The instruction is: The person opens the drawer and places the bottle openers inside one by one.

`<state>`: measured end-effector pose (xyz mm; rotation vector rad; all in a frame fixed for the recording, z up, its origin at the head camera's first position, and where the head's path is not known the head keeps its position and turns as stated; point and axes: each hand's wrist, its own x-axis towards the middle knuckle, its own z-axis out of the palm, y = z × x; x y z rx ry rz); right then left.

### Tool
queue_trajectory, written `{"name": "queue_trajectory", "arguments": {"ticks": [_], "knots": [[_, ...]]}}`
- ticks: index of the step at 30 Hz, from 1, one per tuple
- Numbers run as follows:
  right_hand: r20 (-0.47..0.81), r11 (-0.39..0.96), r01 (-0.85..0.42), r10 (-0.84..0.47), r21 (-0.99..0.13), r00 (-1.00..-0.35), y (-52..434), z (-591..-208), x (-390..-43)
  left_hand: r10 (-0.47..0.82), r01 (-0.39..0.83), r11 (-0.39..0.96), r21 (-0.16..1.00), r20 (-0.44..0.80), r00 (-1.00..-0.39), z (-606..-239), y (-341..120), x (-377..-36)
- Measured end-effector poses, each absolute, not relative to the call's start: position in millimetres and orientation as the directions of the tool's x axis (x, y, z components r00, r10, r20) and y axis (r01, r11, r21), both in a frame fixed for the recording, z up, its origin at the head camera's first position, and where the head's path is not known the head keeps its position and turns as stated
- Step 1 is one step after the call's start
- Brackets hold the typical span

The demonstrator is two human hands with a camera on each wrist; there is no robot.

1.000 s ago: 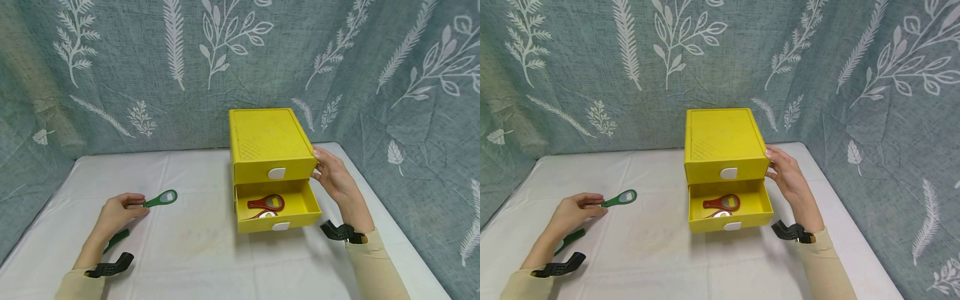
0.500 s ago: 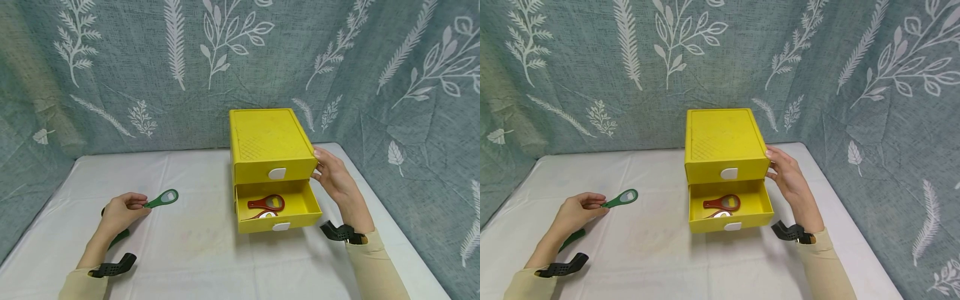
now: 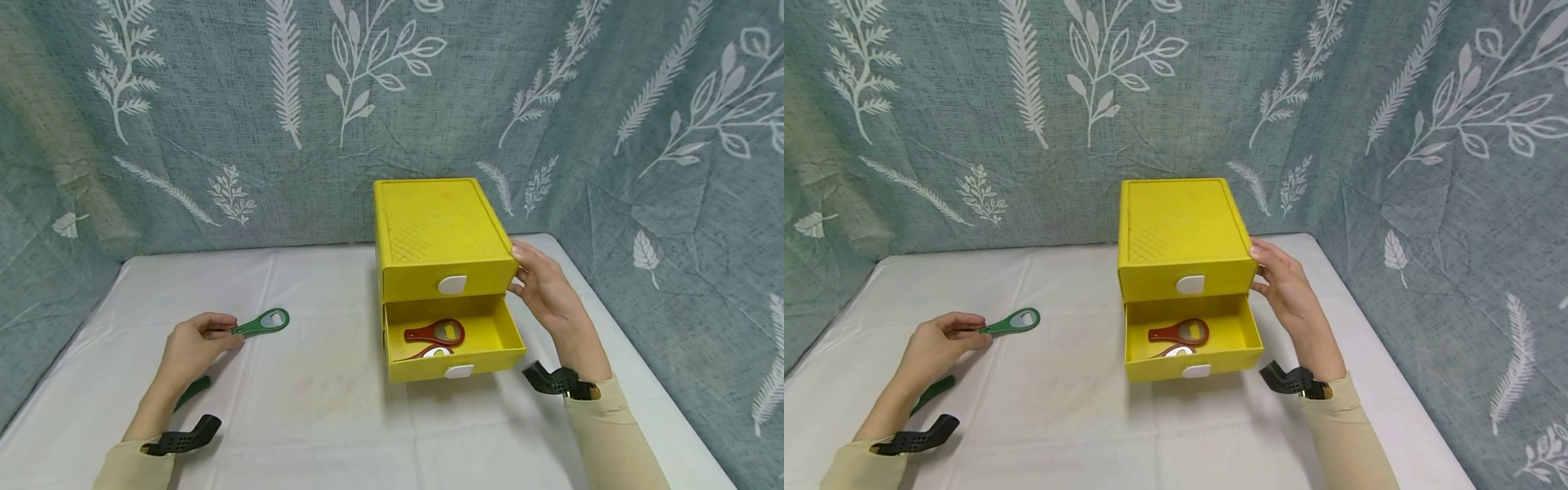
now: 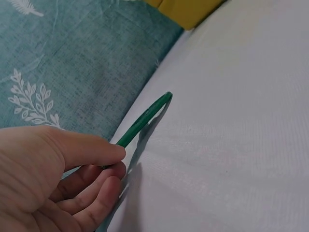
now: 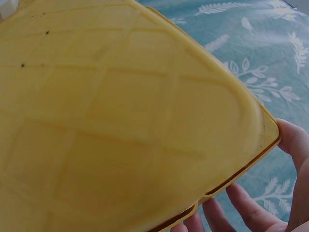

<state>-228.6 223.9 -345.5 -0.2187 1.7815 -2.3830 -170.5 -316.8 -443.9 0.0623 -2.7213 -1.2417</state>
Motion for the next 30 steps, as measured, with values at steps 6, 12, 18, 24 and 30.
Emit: {"name": "queue_trajectory", "arguments": {"ticks": [6, 12, 18, 24, 30], "knots": [[0.013, -0.27, 0.043, -0.204, -0.962, -0.979, 223.5, -344.5, -228.1, -0.116, 0.019, 0.636, 0.771, 0.12, -0.986, -443.0, -316.1, -169.4], [0.009, -0.266, 0.046, -0.2, -0.963, -0.98, 223.2, -344.2, -228.1, -0.127, -0.001, 0.584, 0.812, 0.09, -0.988, -443.0, -316.6, -170.3], [0.007, -0.27, 0.048, -0.199, -0.962, -0.98, 223.3, -345.5, -228.1, -0.144, -0.028, 0.531, 0.847, 0.058, -0.988, -439.5, -316.8, -169.7], [0.005, -0.261, 0.047, -0.195, -0.964, -0.981, 223.0, -345.0, -227.9, -0.162, -0.049, 0.48, 0.876, 0.034, -0.986, -434.9, -315.7, -168.4], [0.0, -0.254, 0.05, -0.193, -0.966, -0.981, 223.0, -344.2, -228.0, -0.201, -0.077, 0.466, 0.881, 0.021, -0.979, -432.7, -314.0, -168.2]]}}
